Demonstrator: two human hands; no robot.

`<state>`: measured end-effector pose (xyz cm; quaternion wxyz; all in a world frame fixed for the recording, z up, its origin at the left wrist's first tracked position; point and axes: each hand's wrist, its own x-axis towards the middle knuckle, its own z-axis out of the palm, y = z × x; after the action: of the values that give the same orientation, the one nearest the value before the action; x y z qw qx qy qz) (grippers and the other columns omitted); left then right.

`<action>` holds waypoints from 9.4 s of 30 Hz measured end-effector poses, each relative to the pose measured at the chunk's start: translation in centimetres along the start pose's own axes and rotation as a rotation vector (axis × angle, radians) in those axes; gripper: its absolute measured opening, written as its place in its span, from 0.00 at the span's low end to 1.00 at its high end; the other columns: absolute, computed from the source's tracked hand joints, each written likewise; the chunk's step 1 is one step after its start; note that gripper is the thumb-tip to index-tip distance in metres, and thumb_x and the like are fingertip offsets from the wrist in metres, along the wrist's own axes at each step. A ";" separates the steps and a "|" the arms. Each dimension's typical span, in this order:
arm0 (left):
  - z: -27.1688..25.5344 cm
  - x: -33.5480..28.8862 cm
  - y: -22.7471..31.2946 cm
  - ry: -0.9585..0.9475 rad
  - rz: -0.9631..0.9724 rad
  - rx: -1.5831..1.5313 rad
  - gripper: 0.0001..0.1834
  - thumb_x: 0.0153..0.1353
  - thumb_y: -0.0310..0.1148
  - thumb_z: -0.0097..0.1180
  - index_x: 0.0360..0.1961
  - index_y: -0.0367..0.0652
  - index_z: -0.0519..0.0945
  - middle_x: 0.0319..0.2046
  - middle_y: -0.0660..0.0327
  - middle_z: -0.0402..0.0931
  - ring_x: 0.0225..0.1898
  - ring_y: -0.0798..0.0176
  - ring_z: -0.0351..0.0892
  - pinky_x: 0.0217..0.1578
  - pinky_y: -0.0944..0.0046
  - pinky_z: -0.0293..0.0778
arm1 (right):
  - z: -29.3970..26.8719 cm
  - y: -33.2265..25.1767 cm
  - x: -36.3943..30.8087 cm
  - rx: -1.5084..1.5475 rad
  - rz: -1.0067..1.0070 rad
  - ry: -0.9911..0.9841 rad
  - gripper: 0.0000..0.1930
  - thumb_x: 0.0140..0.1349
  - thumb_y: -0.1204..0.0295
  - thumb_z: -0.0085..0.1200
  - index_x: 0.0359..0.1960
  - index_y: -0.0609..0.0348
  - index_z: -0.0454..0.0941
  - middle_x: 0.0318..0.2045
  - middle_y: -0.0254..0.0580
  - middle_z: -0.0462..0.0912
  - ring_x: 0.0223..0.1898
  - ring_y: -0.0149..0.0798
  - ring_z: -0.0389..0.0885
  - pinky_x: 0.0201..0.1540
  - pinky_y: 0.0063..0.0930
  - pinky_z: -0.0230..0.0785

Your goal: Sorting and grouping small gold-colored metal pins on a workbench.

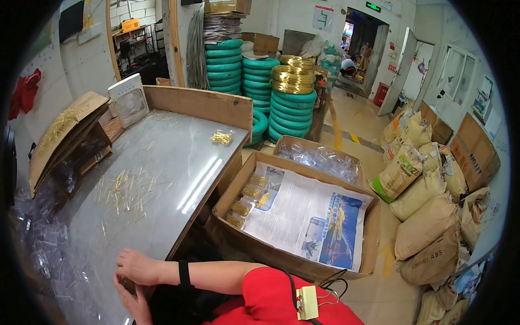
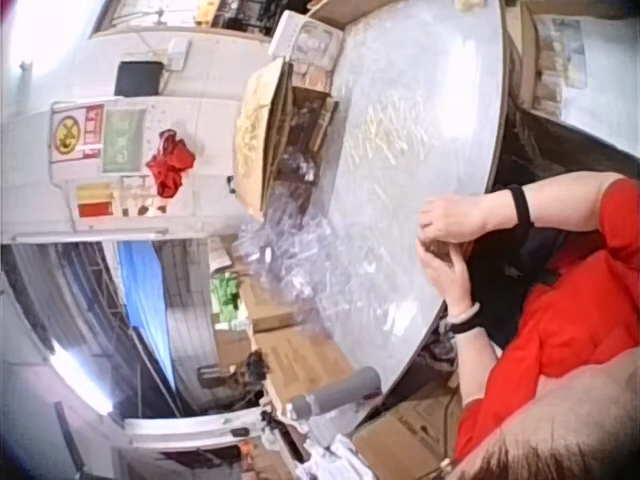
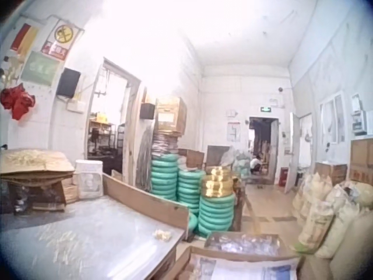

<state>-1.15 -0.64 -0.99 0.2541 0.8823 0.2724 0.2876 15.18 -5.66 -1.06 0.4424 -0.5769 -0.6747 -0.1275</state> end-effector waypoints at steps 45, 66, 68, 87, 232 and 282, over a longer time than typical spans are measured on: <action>0.6 0.3 -0.3 0.035 0.145 0.107 0.32 0.70 0.46 0.59 0.64 0.30 0.71 0.59 0.38 0.74 0.60 0.38 0.74 0.62 0.48 0.69 | 1.6 0.2 -3.1 0.130 0.285 0.117 0.17 0.68 0.68 0.55 0.55 0.61 0.76 0.55 0.51 0.79 0.57 0.56 0.75 0.64 0.46 0.65; 0.9 0.4 -2.9 0.020 0.148 -0.004 0.31 0.70 0.41 0.58 0.67 0.32 0.67 0.65 0.43 0.69 0.65 0.41 0.69 0.66 0.50 0.63 | 1.8 -0.1 -2.1 0.167 0.429 0.064 0.16 0.68 0.62 0.56 0.50 0.57 0.80 0.53 0.45 0.80 0.57 0.50 0.76 0.63 0.43 0.63; 0.7 0.2 -2.1 0.024 0.152 -0.031 0.32 0.70 0.41 0.58 0.68 0.32 0.67 0.64 0.43 0.69 0.65 0.40 0.69 0.66 0.50 0.63 | 0.5 -0.9 -1.1 0.285 0.542 0.033 0.16 0.67 0.62 0.58 0.51 0.57 0.80 0.53 0.45 0.80 0.57 0.50 0.75 0.64 0.43 0.62; 0.9 0.0 -2.5 -0.024 0.095 0.034 0.28 0.73 0.30 0.43 0.72 0.31 0.61 0.68 0.39 0.65 0.69 0.38 0.65 0.68 0.47 0.61 | 0.7 -0.6 -1.8 0.172 0.406 -0.041 0.17 0.73 0.60 0.49 0.55 0.58 0.77 0.59 0.48 0.76 0.62 0.51 0.72 0.67 0.46 0.59; -5.5 -0.5 -3.4 0.060 0.105 0.288 0.29 0.70 0.31 0.54 0.70 0.34 0.65 0.68 0.43 0.66 0.69 0.38 0.64 0.71 0.42 0.57 | -3.3 6.1 3.6 -0.124 0.079 -0.889 0.38 0.76 0.46 0.39 0.73 0.69 0.56 0.76 0.61 0.53 0.77 0.64 0.48 0.77 0.57 0.44; -2.9 0.1 -2.2 -0.215 0.009 0.244 0.50 0.64 0.44 0.65 0.74 0.25 0.51 0.73 0.34 0.54 0.76 0.35 0.49 0.75 0.40 0.44 | -6.2 0.0 -1.6 -0.162 0.186 -0.301 0.20 0.60 0.71 0.63 0.55 0.51 0.79 0.52 0.45 0.78 0.54 0.50 0.76 0.55 0.38 0.70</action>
<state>-3.72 1.83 -0.27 0.1712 0.9336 0.2726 0.1573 17.86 -10.99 1.31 0.2983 -0.6831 -0.6645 -0.0523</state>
